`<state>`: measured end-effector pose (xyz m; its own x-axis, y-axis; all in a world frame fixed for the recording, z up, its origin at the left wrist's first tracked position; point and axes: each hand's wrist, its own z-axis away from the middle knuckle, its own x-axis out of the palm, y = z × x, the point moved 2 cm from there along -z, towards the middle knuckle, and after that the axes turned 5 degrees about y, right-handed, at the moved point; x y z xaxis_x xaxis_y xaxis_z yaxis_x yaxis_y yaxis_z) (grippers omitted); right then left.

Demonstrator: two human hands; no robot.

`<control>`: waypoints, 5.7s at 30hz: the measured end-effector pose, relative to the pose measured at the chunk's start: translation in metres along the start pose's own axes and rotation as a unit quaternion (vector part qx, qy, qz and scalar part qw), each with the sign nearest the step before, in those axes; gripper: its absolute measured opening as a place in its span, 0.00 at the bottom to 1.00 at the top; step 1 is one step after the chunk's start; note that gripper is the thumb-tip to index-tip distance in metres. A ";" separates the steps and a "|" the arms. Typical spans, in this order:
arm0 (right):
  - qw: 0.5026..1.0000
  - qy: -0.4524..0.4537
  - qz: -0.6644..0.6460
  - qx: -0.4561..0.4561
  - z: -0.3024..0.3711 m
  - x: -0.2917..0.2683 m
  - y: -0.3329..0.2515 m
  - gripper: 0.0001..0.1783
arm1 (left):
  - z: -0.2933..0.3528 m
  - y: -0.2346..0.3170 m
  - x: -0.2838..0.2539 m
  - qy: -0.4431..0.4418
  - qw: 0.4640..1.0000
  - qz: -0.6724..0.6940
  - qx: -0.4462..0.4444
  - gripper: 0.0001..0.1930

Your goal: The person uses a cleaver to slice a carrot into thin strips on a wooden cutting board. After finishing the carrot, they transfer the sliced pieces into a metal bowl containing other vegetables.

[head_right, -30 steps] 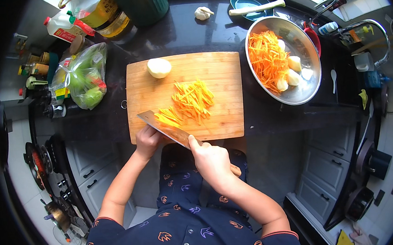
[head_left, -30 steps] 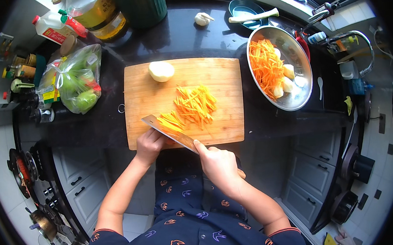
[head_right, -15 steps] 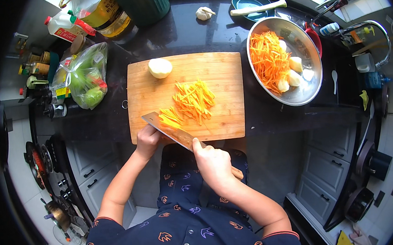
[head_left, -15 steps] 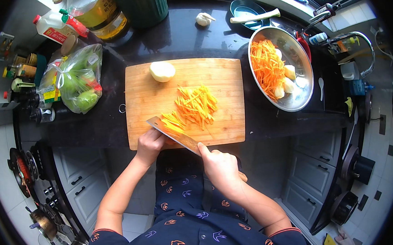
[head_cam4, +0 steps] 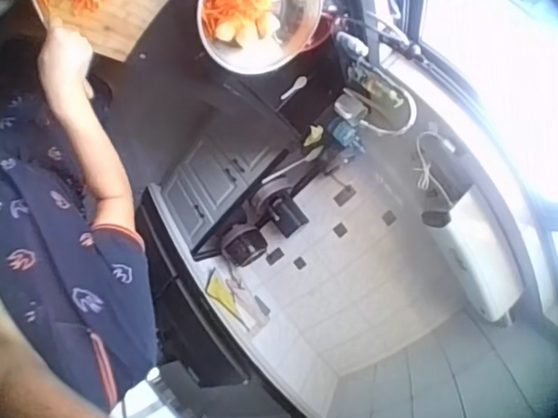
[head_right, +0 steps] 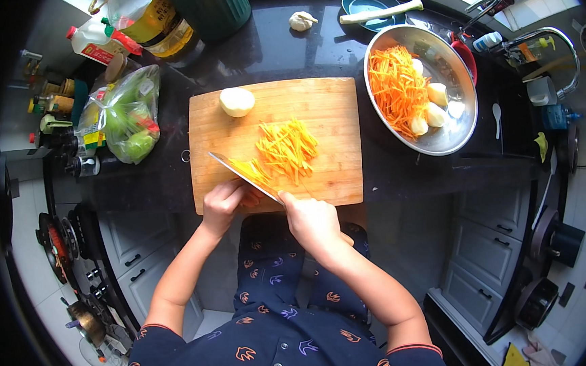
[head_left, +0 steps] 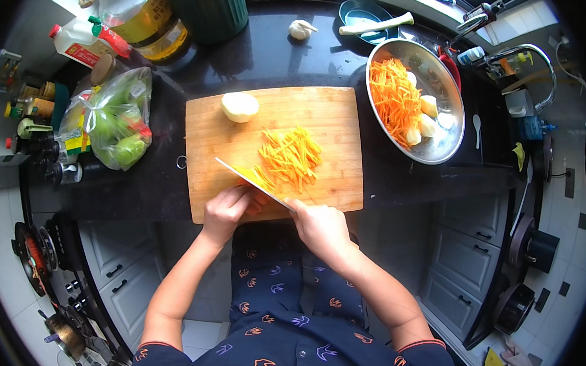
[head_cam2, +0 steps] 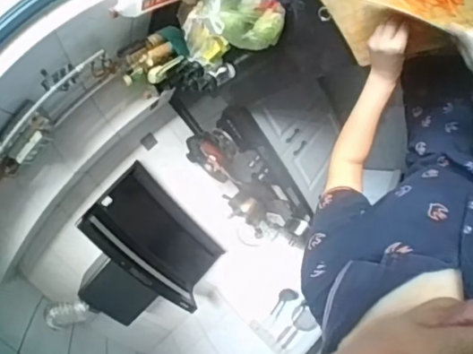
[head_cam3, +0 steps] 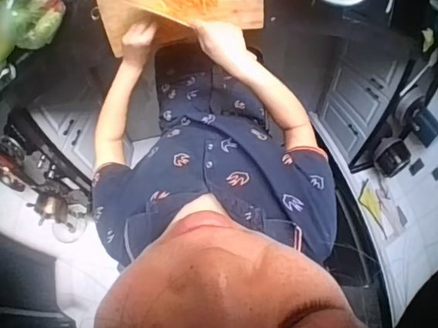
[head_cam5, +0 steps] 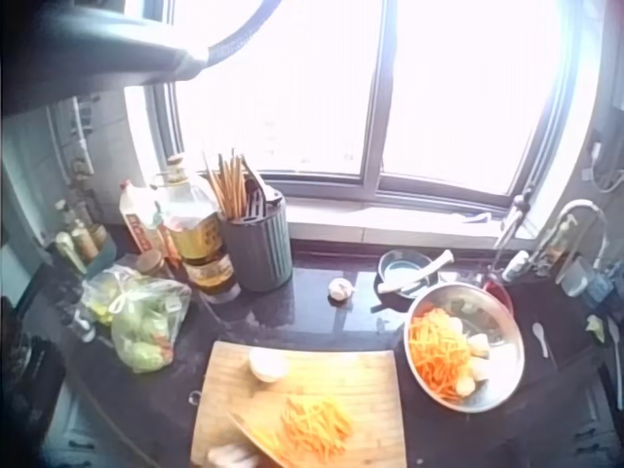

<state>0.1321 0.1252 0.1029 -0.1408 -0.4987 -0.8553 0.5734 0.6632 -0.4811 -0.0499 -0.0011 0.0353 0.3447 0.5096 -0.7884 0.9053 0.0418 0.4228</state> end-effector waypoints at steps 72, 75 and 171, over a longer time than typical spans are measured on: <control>0.998 -0.015 0.036 0.039 0.025 -0.030 0.008 0.09 | -0.015 0.003 -0.002 -0.009 0.999 -0.030 0.018 0.12; 0.998 -0.003 0.053 0.022 0.026 -0.028 0.007 0.10 | -0.014 -0.001 0.000 0.000 0.999 -0.025 0.033 0.14; 0.997 -0.036 0.066 -0.018 -0.019 -0.005 -0.002 0.10 | 0.002 -0.008 0.000 -0.045 0.998 -0.006 -0.032 0.11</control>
<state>0.1166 0.1367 0.1042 -0.0068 -0.4447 -0.8957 0.5533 0.7444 -0.3738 -0.0570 -0.0039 0.0310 0.3575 0.4298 -0.8291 0.8928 0.1032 0.4384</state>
